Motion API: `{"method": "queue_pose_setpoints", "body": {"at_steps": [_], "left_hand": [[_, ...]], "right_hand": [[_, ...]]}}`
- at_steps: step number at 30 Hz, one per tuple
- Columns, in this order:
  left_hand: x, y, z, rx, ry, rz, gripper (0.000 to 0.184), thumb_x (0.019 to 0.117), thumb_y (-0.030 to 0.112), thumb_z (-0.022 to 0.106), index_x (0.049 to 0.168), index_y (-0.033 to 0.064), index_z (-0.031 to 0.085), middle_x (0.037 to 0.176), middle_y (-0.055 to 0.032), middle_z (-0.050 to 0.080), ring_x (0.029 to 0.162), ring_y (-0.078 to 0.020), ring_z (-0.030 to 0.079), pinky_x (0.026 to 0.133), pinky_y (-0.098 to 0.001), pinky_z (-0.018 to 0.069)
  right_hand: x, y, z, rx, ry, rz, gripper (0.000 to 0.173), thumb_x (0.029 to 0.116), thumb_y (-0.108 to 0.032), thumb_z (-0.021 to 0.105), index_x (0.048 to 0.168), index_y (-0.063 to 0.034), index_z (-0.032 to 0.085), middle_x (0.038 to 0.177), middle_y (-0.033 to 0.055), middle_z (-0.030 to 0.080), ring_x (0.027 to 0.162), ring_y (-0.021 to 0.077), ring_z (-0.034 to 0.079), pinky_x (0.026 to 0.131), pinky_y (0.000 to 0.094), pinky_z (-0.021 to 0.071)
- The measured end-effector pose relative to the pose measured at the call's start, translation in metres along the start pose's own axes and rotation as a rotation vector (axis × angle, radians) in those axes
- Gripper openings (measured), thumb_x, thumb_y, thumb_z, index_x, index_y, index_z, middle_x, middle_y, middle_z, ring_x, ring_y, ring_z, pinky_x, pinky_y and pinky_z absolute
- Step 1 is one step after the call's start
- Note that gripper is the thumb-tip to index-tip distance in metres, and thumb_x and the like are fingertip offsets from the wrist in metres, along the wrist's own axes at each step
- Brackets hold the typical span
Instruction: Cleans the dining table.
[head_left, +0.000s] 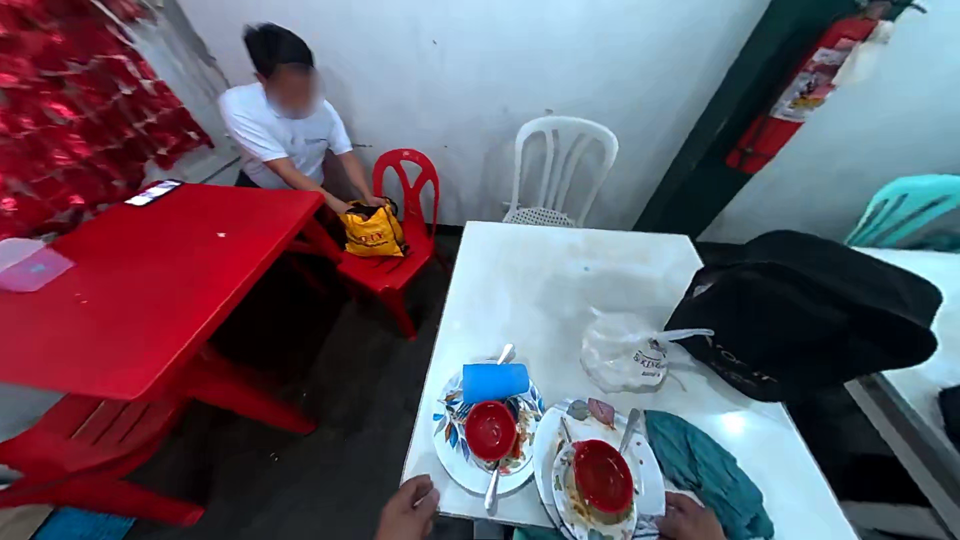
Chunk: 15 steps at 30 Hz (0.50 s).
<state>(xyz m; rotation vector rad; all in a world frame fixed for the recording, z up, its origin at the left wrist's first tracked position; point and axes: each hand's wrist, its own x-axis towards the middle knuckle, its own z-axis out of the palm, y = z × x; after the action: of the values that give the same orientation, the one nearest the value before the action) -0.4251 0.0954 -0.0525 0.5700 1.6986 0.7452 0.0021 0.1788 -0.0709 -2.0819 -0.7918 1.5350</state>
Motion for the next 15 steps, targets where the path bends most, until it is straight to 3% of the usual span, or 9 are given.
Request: {"method": "queue_pose_setpoints", "body": {"at_steps": [4,8,10,15], "left_hand": [[0.038,0.024,0.014,-0.096,0.01,-0.136,0.04,0.1019,0.01,0.06,0.135,-0.0094,0.05,0.121,-0.0274,0.062,0.107,-0.035,0.066,0.091,-0.0516,0.0565],[0.07,0.033,0.021,-0.049,0.138,-0.248,0.028,0.1025,0.01,0.059,0.122,-0.0089,0.055,0.095,-0.0219,0.065,0.077,-0.0271,0.069,0.071,-0.0439,0.0605],[0.086,0.039,0.017,0.014,0.16,-0.236,0.025,0.1008,0.006,0.059,0.122,-0.008,0.056,0.094,-0.0218,0.066,0.072,-0.0276,0.069,0.067,-0.0446,0.0615],[0.135,0.07,-0.008,0.226,0.086,-0.13,0.021,0.1003,0.007,0.061,0.119,-0.0034,0.063,0.098,-0.0192,0.068,0.074,-0.0262,0.071,0.068,-0.0434,0.0625]], "right_hand": [[0.014,-0.001,0.002,0.019,0.104,-0.048,0.053,0.079,0.014,0.065,0.13,0.0077,0.052,0.106,0.022,0.065,0.082,0.027,0.069,0.069,0.0458,0.0613],[0.03,-0.015,0.0,-0.112,0.225,-0.054,0.05,0.0798,0.012,0.065,0.129,0.0058,0.057,0.107,0.0222,0.066,0.079,0.0274,0.068,0.066,0.0464,0.0595],[0.036,-0.019,-0.002,-0.159,0.238,-0.051,0.046,0.0821,0.011,0.066,0.127,0.0049,0.059,0.109,0.0222,0.068,0.082,0.0285,0.07,0.068,0.0472,0.0596],[0.041,-0.006,0.0,-0.179,0.293,-0.055,0.039,0.0811,0.009,0.069,0.12,0.0049,0.064,0.105,0.0221,0.071,0.081,0.0304,0.071,0.067,0.0493,0.0602]]}}
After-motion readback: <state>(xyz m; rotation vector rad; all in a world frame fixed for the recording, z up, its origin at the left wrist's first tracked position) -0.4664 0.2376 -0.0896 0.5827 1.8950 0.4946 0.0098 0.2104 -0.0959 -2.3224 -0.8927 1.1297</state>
